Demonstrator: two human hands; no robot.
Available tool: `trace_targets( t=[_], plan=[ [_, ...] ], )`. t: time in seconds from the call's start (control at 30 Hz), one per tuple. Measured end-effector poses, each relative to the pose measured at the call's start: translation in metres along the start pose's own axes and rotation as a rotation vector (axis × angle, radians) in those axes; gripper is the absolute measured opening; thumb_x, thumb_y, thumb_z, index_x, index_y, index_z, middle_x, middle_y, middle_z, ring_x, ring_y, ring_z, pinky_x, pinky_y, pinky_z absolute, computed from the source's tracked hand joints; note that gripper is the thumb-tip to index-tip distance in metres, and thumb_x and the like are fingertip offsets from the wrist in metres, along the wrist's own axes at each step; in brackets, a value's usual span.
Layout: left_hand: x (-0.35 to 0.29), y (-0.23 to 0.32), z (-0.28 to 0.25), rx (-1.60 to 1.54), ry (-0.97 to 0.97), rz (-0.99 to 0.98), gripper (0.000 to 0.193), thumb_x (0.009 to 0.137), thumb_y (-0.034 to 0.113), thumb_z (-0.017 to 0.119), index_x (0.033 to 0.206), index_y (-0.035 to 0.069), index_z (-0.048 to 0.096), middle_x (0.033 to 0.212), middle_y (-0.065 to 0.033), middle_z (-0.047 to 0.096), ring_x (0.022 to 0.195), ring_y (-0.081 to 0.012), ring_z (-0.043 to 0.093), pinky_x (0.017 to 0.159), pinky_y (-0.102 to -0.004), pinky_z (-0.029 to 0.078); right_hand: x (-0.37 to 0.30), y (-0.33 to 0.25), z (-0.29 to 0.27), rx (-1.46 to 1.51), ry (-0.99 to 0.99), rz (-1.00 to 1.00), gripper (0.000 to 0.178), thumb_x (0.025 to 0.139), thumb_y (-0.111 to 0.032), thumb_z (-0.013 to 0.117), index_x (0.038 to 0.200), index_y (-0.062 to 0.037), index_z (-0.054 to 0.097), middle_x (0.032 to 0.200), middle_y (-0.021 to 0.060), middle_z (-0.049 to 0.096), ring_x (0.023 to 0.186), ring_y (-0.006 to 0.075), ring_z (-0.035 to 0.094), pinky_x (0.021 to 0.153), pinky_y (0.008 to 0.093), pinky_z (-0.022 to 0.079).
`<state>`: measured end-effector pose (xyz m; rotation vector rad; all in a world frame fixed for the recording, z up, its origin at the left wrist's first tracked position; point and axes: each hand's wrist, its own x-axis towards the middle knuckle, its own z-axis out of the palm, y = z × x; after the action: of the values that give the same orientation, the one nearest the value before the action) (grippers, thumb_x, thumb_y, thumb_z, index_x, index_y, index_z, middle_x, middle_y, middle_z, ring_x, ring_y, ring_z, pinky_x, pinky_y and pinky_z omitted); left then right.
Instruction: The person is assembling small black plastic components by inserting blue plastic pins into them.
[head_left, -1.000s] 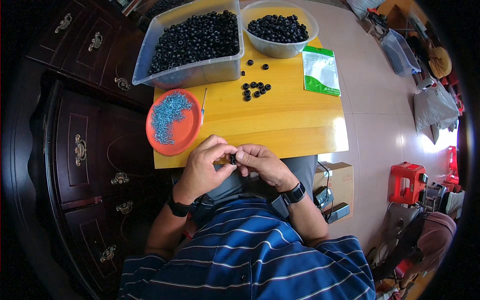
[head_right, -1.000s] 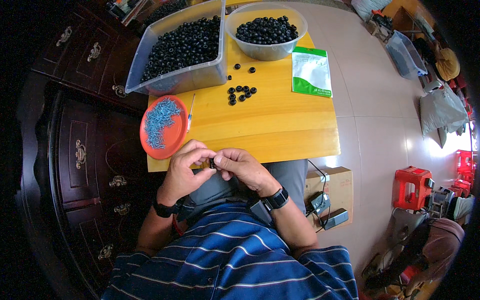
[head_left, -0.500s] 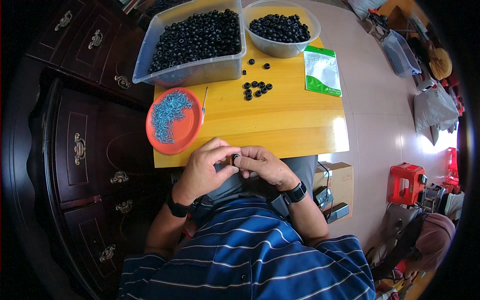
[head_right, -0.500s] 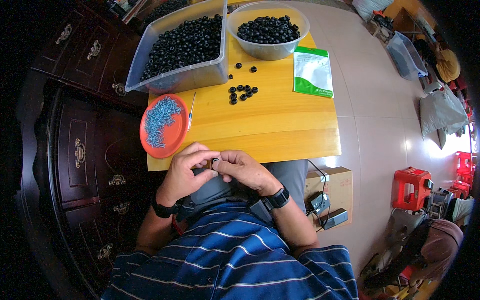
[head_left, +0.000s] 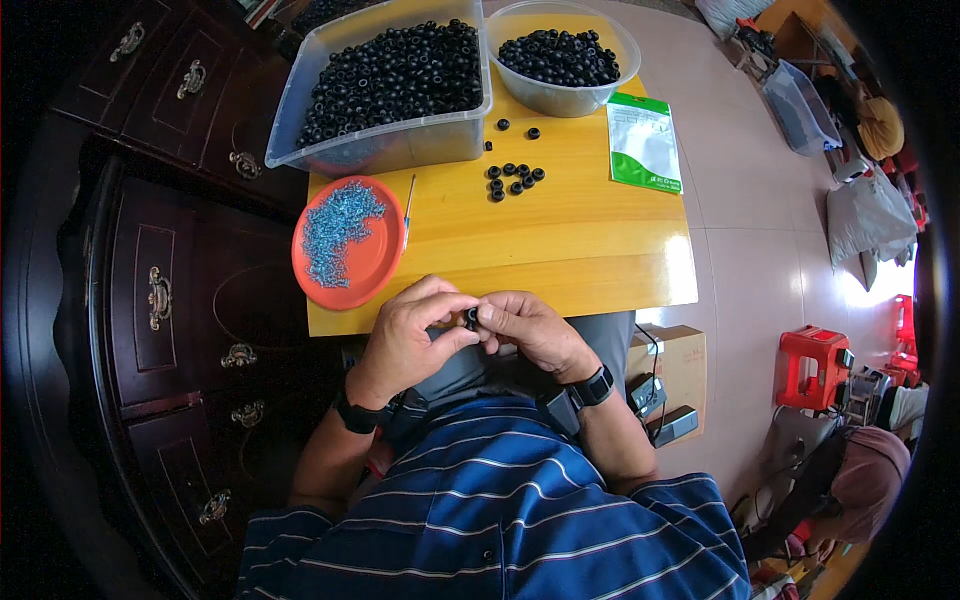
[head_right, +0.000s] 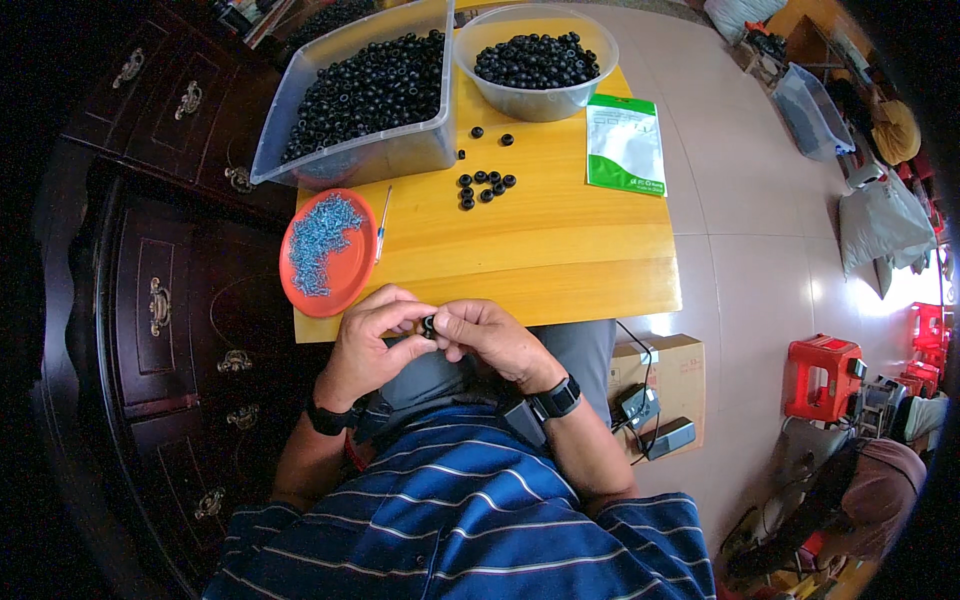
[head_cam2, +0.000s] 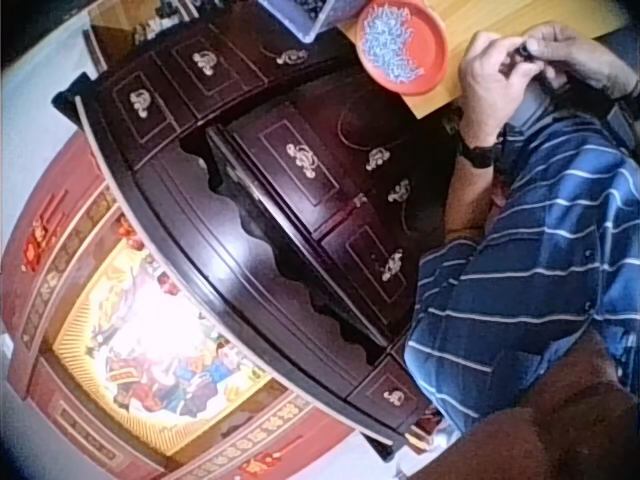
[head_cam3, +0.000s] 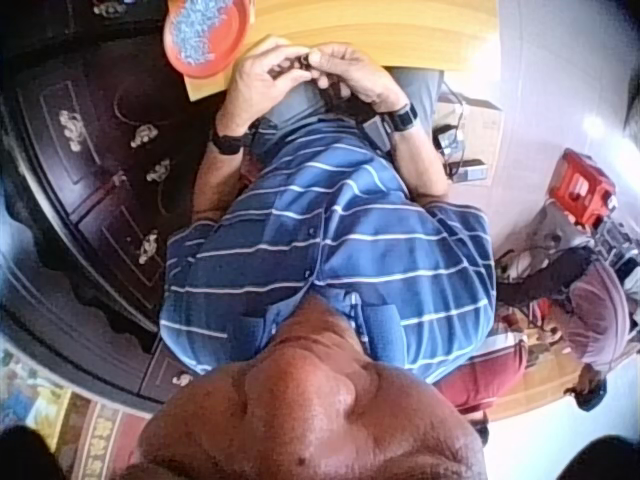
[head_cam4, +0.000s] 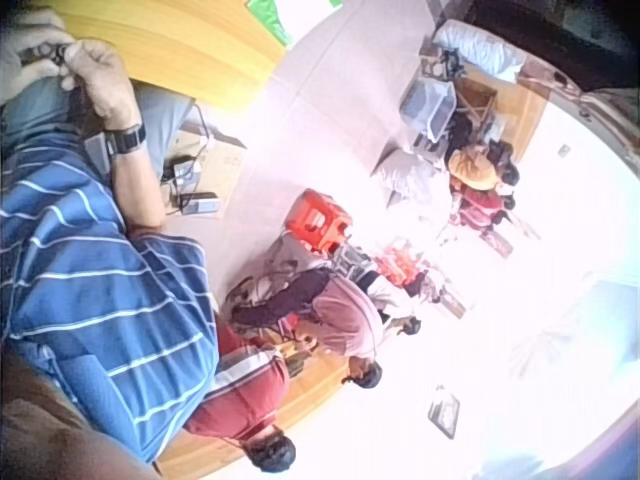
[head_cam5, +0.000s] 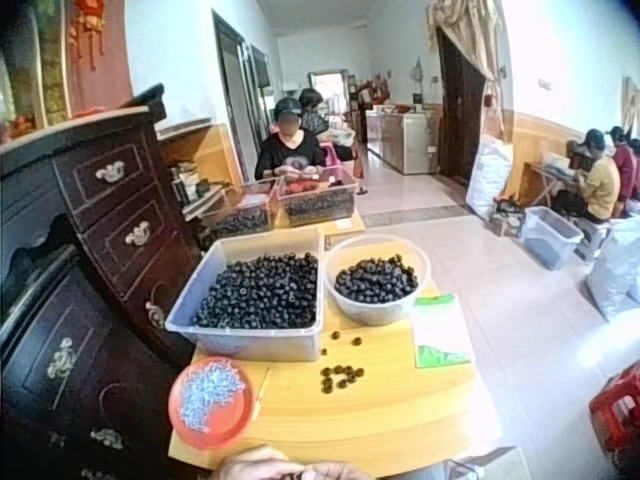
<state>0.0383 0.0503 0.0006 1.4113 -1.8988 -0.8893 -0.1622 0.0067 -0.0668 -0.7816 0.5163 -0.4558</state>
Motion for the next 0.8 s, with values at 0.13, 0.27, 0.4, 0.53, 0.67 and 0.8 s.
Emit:
trace_targets(
  t=[0.13,0.27,0.4,0.53,0.67,0.8],
  plan=[
    [0.002,0.003,0.000,-0.010,0.023,-0.004,0.034,0.076,0.001,0.083,0.108,0.002,0.071,0.095,-0.0060,0.064,0.080,-0.0153,0.065,0.072,-0.0285,0.054,0.002,0.004,-0.004,0.122,0.012,0.019,0.030,0.104,-0.036,0.060,0.103,-0.0068,0.068,0.089,-0.0032,0.065,0.076,0.0048,0.058,0.072,0.0195,0.049],
    [0.002,0.003,0.000,-0.012,0.049,0.015,0.035,0.074,0.002,0.084,0.107,0.002,0.071,0.095,-0.0056,0.064,0.079,-0.0154,0.064,0.071,-0.0276,0.053,0.004,0.007,-0.002,0.146,0.020,-0.003,0.028,0.103,-0.035,0.061,0.101,-0.0081,0.068,0.088,-0.0031,0.065,0.074,0.0045,0.058,0.069,0.0192,0.049],
    [0.004,0.004,-0.001,0.004,0.079,0.021,0.033,0.074,0.004,0.084,0.104,0.002,0.070,0.094,-0.0080,0.065,0.078,-0.0208,0.067,0.068,-0.0304,0.055,0.007,0.011,0.006,0.190,0.092,-0.034,0.025,0.102,-0.033,0.064,0.097,-0.0089,0.069,0.081,-0.0039,0.063,0.070,0.0037,0.057,0.064,0.0192,0.047],
    [0.002,0.002,0.000,0.003,0.097,-0.019,0.036,0.072,-0.001,0.084,0.106,0.003,0.072,0.093,-0.0048,0.065,0.078,-0.0141,0.063,0.070,-0.0264,0.052,0.008,0.008,0.019,0.223,0.169,-0.064,0.026,0.102,-0.030,0.064,0.088,-0.0091,0.068,0.075,-0.0045,0.061,0.066,0.0037,0.055,0.062,0.0198,0.045],
    [0.002,0.000,-0.001,-0.024,0.115,-0.031,0.035,0.072,-0.003,0.082,0.105,0.002,0.073,0.093,-0.0045,0.065,0.076,-0.0123,0.062,0.069,-0.0254,0.051,0.008,0.008,0.024,0.225,0.183,-0.103,0.026,0.102,-0.029,0.064,0.086,-0.0089,0.067,0.074,-0.0045,0.061,0.065,0.0042,0.053,0.061,0.0200,0.044],
    [0.003,-0.003,-0.002,-0.054,0.123,-0.001,0.034,0.072,-0.003,0.082,0.104,0.001,0.073,0.092,-0.0047,0.066,0.075,-0.0115,0.061,0.068,-0.0251,0.051,0.008,0.007,0.026,0.234,0.172,-0.118,0.027,0.102,-0.030,0.064,0.086,-0.0084,0.068,0.074,-0.0044,0.061,0.064,0.0046,0.053,0.062,0.0196,0.043]
  ],
)
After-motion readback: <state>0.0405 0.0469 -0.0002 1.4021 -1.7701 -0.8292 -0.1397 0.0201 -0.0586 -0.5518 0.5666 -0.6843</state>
